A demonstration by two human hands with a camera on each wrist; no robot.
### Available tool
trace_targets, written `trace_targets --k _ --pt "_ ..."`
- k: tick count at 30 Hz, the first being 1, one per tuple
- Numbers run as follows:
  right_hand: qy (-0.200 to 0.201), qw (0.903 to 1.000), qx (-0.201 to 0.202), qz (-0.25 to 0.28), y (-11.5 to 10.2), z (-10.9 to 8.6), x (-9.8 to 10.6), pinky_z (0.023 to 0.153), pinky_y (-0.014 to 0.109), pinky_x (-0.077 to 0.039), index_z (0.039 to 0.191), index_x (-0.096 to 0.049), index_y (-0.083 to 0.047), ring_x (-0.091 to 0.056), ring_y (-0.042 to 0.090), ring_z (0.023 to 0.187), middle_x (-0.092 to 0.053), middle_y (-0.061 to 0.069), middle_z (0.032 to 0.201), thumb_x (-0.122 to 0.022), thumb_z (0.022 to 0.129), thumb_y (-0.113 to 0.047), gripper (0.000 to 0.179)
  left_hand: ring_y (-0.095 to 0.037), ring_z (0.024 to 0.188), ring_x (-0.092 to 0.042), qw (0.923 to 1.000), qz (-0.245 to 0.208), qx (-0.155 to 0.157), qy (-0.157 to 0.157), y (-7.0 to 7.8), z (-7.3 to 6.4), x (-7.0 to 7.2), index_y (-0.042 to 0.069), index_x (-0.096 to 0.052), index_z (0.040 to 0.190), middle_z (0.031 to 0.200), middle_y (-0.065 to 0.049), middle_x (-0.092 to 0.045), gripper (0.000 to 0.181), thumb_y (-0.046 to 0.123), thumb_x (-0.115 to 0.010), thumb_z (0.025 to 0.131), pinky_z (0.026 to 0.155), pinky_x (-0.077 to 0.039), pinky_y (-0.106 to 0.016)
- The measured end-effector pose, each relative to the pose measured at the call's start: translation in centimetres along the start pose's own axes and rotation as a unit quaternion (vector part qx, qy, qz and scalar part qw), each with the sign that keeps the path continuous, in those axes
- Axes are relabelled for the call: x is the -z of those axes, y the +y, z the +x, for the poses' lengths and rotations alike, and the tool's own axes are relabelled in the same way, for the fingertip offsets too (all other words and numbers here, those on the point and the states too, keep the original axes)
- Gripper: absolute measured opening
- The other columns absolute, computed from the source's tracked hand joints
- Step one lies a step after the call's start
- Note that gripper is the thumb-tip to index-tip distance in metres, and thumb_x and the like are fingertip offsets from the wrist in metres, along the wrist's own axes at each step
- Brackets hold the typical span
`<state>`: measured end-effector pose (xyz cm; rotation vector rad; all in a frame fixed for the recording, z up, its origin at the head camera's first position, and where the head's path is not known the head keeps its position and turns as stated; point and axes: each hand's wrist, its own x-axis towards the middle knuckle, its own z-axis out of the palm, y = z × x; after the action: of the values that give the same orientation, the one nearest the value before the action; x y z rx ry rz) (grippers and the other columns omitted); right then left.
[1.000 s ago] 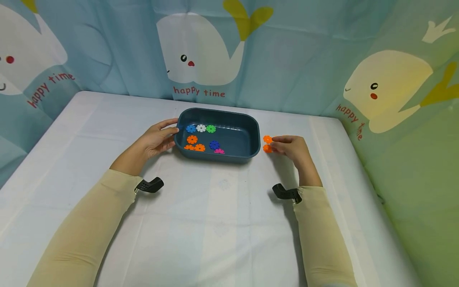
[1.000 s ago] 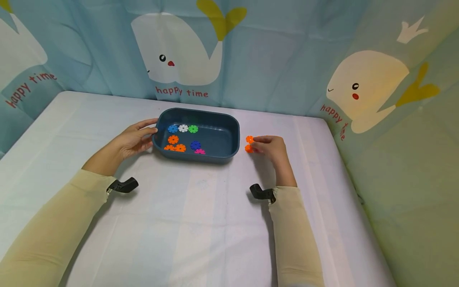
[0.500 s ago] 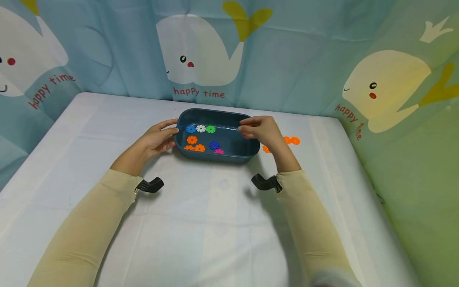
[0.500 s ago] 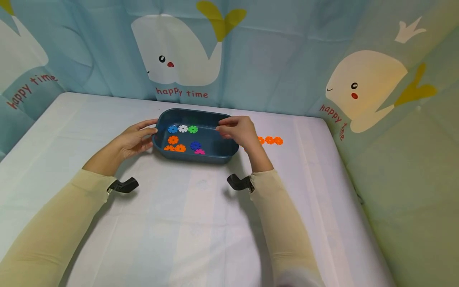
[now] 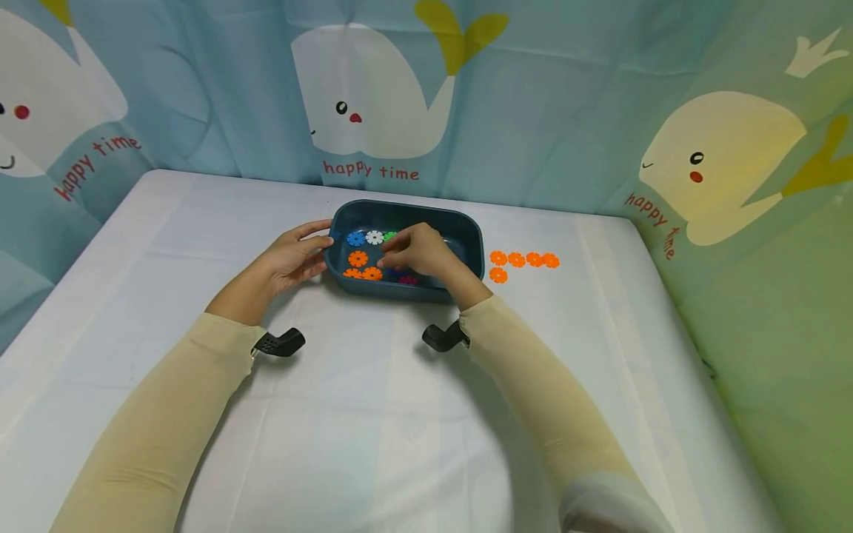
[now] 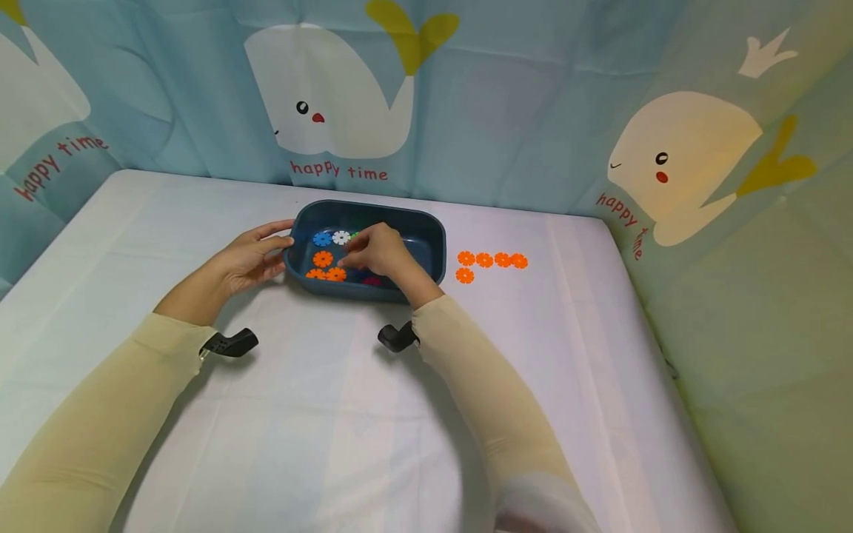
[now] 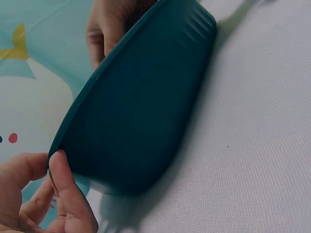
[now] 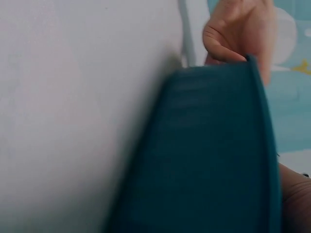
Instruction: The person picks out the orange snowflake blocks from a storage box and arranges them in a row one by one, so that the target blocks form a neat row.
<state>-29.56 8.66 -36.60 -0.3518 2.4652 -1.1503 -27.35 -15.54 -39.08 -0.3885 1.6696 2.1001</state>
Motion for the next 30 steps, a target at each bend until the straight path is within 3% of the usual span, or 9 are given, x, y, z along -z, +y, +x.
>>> trace_targets --k 8,14,22,30 --pt "0.007 0.9984 0.010 -0.055 -0.5 0.8 -1.9 0.092 0.032 -0.055 0.114 -0.073 -0.004 -0.067 0.022 0.100 -0.073 0.009 0.109 -0.081 0.083 -0.018 0.034 -0.005 0.071 -0.059 1.0000 0.003 -0.001 0.000 0.0 0.0 0.0 0.023 -0.042 0.150 0.103 0.001 -0.057 0.056 0.014 -0.060 0.098 0.055 -0.055 -0.015" --pt "0.017 0.9956 0.020 -0.090 -0.3 1.2 -2.8 0.087 0.030 -0.055 0.111 -0.074 -0.005 -0.066 0.020 0.097 -0.073 0.009 0.105 -0.082 0.082 -0.018 0.033 -0.005 0.072 -0.059 1.0000 0.008 -0.001 0.002 -0.1 0.0 -0.1 0.024 -0.042 0.150 0.105 0.001 -0.055 0.056 0.015 -0.061 0.098 0.056 -0.055 -0.015" --pt "0.019 0.9940 0.026 -0.104 -0.4 1.3 -3.4 0.086 0.029 -0.056 0.110 -0.074 -0.001 -0.066 0.021 0.097 -0.072 0.011 0.107 -0.079 0.083 -0.006 0.029 -0.005 0.072 -0.059 1.0000 0.007 -0.004 -0.002 -0.1 0.0 0.0 0.023 -0.042 0.150 0.104 0.001 -0.055 0.056 0.015 -0.060 0.098 0.056 -0.055 -0.015" --pt "0.027 0.9917 0.049 -0.115 -0.4 1.4 -3.5 0.079 0.027 -0.057 0.097 -0.074 0.000 -0.065 0.020 0.085 -0.072 0.011 0.095 -0.081 0.079 -0.001 0.019 -0.005 0.072 -0.058 1.0000 0.009 -0.003 -0.001 -0.1 0.0 -0.1 0.023 -0.041 0.151 0.106 0.001 -0.053 0.056 0.015 -0.059 0.099 0.056 -0.054 -0.015"
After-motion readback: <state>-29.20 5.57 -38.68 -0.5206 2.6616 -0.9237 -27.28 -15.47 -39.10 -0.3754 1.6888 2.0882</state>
